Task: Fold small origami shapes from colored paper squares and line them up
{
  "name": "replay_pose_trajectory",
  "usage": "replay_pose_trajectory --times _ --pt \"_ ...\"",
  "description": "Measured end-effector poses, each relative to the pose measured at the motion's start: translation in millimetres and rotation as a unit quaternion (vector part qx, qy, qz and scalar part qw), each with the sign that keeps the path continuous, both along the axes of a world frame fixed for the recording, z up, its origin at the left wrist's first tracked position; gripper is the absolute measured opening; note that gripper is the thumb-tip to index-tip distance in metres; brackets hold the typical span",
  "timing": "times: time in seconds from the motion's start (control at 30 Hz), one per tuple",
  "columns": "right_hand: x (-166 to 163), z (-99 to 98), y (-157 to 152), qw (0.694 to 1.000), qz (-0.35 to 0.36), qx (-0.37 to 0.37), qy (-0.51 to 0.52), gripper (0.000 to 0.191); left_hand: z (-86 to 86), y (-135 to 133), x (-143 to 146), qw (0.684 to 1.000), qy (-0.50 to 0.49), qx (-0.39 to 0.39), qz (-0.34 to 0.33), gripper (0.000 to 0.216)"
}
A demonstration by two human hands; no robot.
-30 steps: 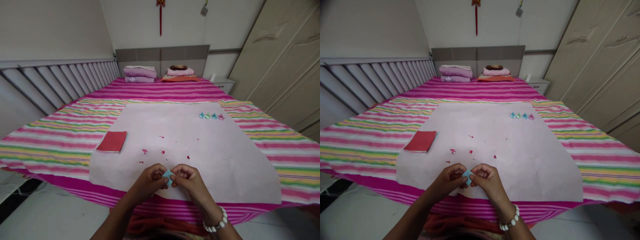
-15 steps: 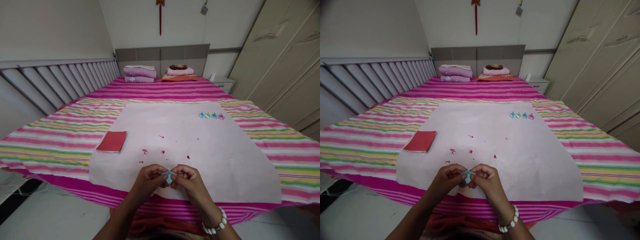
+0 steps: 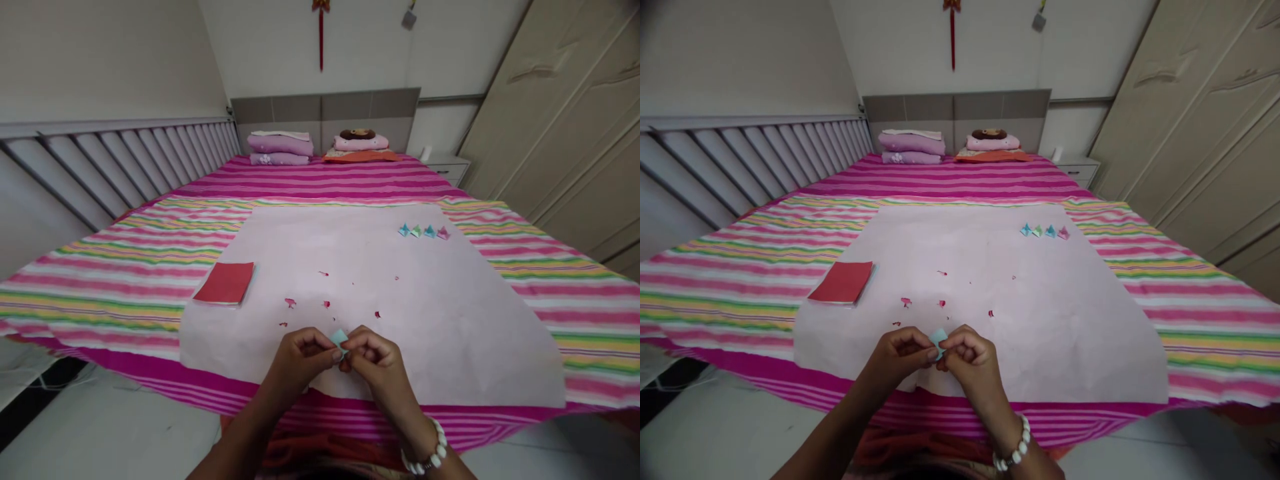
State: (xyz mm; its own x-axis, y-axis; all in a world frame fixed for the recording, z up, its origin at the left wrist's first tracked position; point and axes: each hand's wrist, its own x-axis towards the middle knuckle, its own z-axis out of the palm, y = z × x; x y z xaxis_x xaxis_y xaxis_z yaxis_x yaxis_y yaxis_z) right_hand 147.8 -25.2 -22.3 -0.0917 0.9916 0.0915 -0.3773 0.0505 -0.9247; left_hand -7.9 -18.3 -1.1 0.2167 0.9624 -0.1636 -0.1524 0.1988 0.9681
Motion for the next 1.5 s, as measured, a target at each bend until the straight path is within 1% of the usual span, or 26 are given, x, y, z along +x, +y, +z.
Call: replay_pose_trajectory --times 0.07,0.17,0.23,0.33,0.47,0.6,0.73,0.8,0.83,0.93,1.0,1.07,1.13,1.3,1.37,1.5 --pt "1 1.4 -1 1.0 0.018 0.012 -0.006 0.006 0.3 0 1 1.0 -0.009 -0.004 0.005 0.022" --pt "1 2.4 -2 0.999 0.032 -0.016 -0.019 0.015 1.7 0 2 1.0 -0.016 -0.004 0.017 0.025" --pt "0 3.1 -1 0.999 0.015 -0.041 -0.024 0.022 2.5 1 3 0.999 -0.018 -0.005 0.03 0.029" --pt "-1 4.1 0 0.999 -0.004 -0.04 -0.018 0.026 2.4 2 4 0.999 -0.005 -0.018 0.043 0.037" --pt "0 2.4 2 0.999 0.005 -0.047 -0.022 0.03 0.4 3 4 0.999 0.031 -0.026 0.02 0.027" --pt "2 -1.0 5 0.999 -0.009 -0.047 -0.002 0.033 -2.4 4 5 0.998 0.03 0.001 0.046 0.027" --pt "5 0.9 6 0.999 -0.035 -0.039 -0.008 0.034 -4.9 4 5 0.997 0.039 0.047 0.046 0.021" --pt "7 2.9 6 0.998 -0.036 -0.046 -0.016 0.034 -4.9 3 3 0.994 0.061 0.083 0.038 0.026" --pt "7 3.8 6 0.998 -0.032 -0.048 -0.016 0.034 -4.4 3 2 0.99 0.081 0.11 0.034 0.025" --pt "7 5.7 6 0.999 -0.019 -0.046 -0.014 0.036 -1.5 2 -1 0.965 0.149 0.214 0.005 0.012" --pt "7 6.7 5 0.999 -0.013 -0.046 -0.016 0.037 0.1 2 -3 0.951 0.169 0.257 -0.005 0.013" --pt "7 7.8 4 0.999 -0.007 -0.048 -0.016 0.038 0.5 1 -3 0.95 0.18 0.257 0.002 0.018" --pt "7 9.1 4 0.999 -0.003 -0.046 -0.015 0.038 0.2 0 -3 0.953 0.194 0.234 0.015 0.02" --pt "8 12.6 2 0.999 -0.013 -0.029 -0.039 0.035 1.7 -2 -1 0.959 0.223 0.175 0.022 0.016" --pt "7 13.6 1 0.998 -0.021 -0.016 -0.054 0.032 2.9 -2 -1 0.957 0.231 0.173 0.015 0.011" --pt "7 13.1 -1 0.996 -0.022 0.018 -0.087 0.028 2.6 -1 -1 0.955 0.223 0.196 0.012 0.005"
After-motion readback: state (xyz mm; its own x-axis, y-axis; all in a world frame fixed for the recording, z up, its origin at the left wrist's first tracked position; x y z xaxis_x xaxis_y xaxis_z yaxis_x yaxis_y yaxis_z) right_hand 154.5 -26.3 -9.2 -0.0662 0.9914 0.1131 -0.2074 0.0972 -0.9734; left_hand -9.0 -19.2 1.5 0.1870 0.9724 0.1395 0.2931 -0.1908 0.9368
